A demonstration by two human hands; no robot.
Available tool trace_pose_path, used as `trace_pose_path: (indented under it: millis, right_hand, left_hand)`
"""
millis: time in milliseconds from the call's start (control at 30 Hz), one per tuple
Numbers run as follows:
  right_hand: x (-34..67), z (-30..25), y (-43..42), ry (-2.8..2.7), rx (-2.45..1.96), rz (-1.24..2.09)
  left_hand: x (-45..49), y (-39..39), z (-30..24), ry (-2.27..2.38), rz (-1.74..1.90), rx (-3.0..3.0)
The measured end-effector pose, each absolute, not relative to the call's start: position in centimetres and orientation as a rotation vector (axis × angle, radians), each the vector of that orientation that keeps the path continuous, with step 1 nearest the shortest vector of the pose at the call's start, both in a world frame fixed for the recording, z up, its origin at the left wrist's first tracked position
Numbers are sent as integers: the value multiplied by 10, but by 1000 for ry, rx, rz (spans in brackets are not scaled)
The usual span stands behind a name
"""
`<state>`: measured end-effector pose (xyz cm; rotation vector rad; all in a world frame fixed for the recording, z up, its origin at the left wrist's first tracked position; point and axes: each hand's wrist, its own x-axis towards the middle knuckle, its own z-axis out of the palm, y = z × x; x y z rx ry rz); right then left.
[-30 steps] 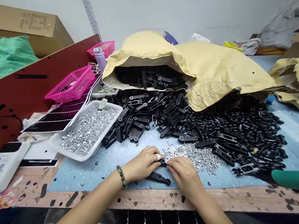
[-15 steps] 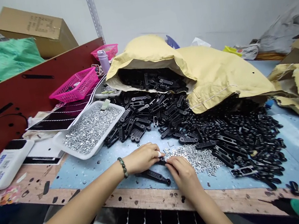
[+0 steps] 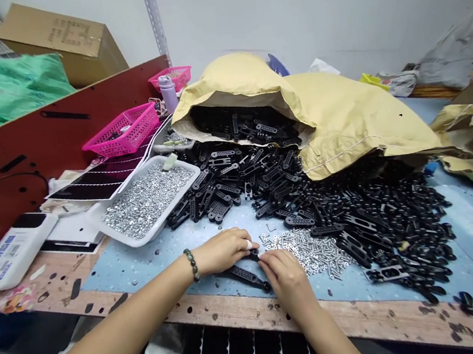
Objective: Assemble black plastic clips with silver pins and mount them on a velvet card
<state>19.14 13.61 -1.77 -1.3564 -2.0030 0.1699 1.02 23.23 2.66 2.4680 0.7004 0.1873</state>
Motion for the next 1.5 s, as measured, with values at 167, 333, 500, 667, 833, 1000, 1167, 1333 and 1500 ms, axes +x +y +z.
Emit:
trace_pose_path:
  millis: [167,333,500,667,833,1000,1167,1333,1500]
  right_hand:
    - [191,-20,135,-2019,-1306,183]
    - [193,-20,143,-1932,-1368,238]
    - [193,-19,142,-1989,-1321,193]
    - [194,-20,137,-1923,-1282,217]
    - [193,-21,136,-1976,-1300,226]
    - [190,-21,136,-1994,-1323,233]
    - [225,-11,157,-1946,-1461,50]
    - [270,-2,187,-1887,-1925,-310]
    - [266,8,191,-1975,-1795,-204]
  left_hand:
    - [5,222,28,735,217,2432]
    - [9,227,24,792,232,2387]
    - [8,231,26,759,204,2359]
    - [9,232,36,737,199,2379]
    - [12,241,37,665,135,2398]
    - [13,248,30,651,94,2362]
    - [5,242,32,670,49,2307]
    - [-1,230,50,667,-26,2278]
    - [34,237,65,943,282,2168]
